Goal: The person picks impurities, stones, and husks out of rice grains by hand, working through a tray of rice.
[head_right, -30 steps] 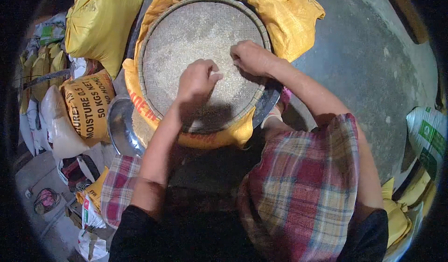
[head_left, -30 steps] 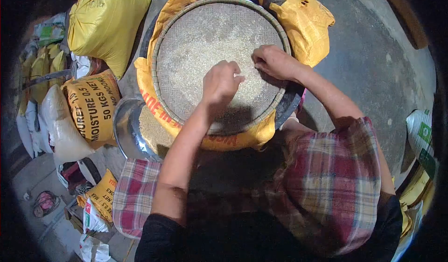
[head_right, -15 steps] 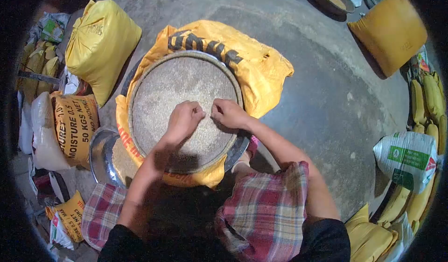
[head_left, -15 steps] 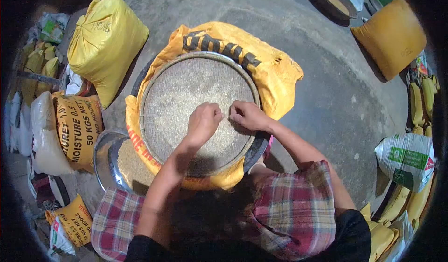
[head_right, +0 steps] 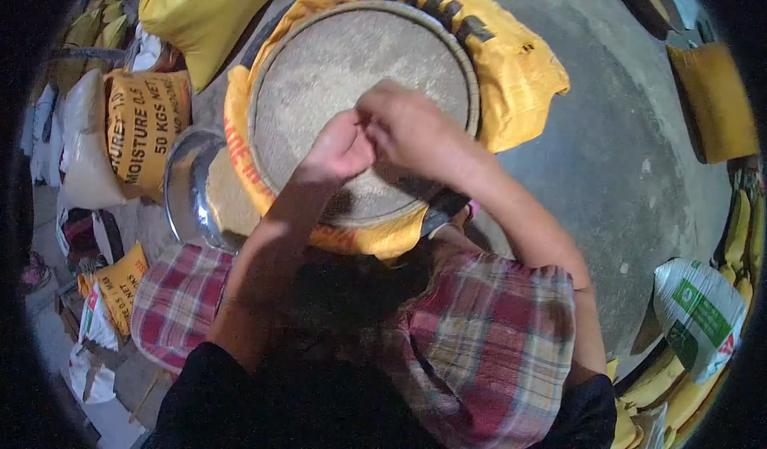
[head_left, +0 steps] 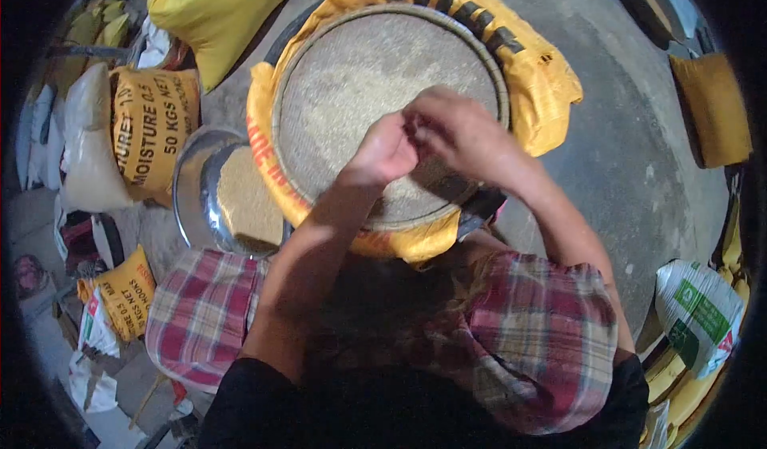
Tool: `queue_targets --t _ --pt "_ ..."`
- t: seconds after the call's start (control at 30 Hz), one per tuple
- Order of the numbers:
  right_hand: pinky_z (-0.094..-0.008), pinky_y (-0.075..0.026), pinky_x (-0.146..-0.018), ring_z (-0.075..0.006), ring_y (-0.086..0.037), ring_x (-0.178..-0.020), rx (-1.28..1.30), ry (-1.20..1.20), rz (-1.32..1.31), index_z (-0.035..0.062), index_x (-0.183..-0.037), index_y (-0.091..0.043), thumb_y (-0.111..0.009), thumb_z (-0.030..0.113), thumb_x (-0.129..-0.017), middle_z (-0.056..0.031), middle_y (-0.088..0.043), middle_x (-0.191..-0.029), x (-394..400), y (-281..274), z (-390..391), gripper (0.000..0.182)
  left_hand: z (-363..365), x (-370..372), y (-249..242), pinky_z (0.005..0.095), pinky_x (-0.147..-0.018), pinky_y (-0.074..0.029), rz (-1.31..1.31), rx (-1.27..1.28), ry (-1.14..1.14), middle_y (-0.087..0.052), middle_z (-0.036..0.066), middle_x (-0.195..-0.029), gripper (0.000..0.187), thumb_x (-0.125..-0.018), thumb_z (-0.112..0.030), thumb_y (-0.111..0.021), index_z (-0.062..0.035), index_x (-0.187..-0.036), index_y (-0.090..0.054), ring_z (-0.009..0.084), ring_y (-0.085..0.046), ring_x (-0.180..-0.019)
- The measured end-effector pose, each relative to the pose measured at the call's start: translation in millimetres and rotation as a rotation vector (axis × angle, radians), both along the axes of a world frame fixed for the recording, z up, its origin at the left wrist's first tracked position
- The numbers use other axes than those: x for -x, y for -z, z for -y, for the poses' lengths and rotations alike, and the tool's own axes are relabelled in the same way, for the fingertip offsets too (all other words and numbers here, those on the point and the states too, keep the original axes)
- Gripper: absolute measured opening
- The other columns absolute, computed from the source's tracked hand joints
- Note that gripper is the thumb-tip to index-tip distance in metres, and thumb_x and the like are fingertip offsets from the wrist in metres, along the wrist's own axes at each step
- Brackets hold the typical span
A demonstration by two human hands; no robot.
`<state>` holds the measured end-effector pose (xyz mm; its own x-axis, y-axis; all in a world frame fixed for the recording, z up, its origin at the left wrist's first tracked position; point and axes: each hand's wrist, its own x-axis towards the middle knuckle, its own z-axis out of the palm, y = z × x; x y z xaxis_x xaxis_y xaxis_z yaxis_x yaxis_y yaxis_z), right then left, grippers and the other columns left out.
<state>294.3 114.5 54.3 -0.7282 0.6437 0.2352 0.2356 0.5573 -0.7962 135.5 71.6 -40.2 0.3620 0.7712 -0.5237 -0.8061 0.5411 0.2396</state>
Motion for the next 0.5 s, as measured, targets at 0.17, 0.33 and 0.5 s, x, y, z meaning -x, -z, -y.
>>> queue_targets --t 0.17,0.33,0.5 --pt "-0.0393 -0.050 -0.070 -0.0351 -0.061 -0.084 -0.065 0.235 0.207 -0.0004 -0.093 -0.059 -0.061 0.008 -0.080 -0.0182 -0.061 -0.090 -30.3 33.9 -30.7 0.015 2.5 50.3 -79.7 0.0299 -0.074 -0.054 -0.507 -0.019 0.206 -0.061 0.011 -0.088 0.024 -0.094 -0.018 -0.046 0.0027 -0.097 -0.058 0.0173 -0.061 -0.079" --pt "-0.0453 -0.046 -0.077 -0.0420 -0.058 -0.086 0.114 0.114 0.506 -0.0033 -0.094 -0.051 -0.061 0.011 -0.075 -0.0265 -0.061 -0.084 -38.0 69.4 -5.8 0.025 4.4 152.6 -131.2 0.0240 -0.062 -0.053 -0.983 -0.066 0.591 -0.064 0.008 -0.076 0.027 -0.094 -0.021 -0.050 0.0029 -0.091 -0.061 0.0125 -0.062 -0.067" --pt "-0.0484 -0.045 -0.078 -0.0463 -0.056 -0.089 0.295 0.175 0.509 -0.0038 -0.099 -0.043 -0.061 0.007 -0.074 -0.0297 -0.058 -0.090 -11.9 79.0 26.6 0.033 58.7 268.4 -106.1 0.0267 -0.062 -0.050 -1.256 0.202 0.892 -0.065 0.007 -0.078 0.025 -0.088 -0.023 -0.056 -0.0003 -0.086 -0.066 0.0155 -0.061 -0.065"
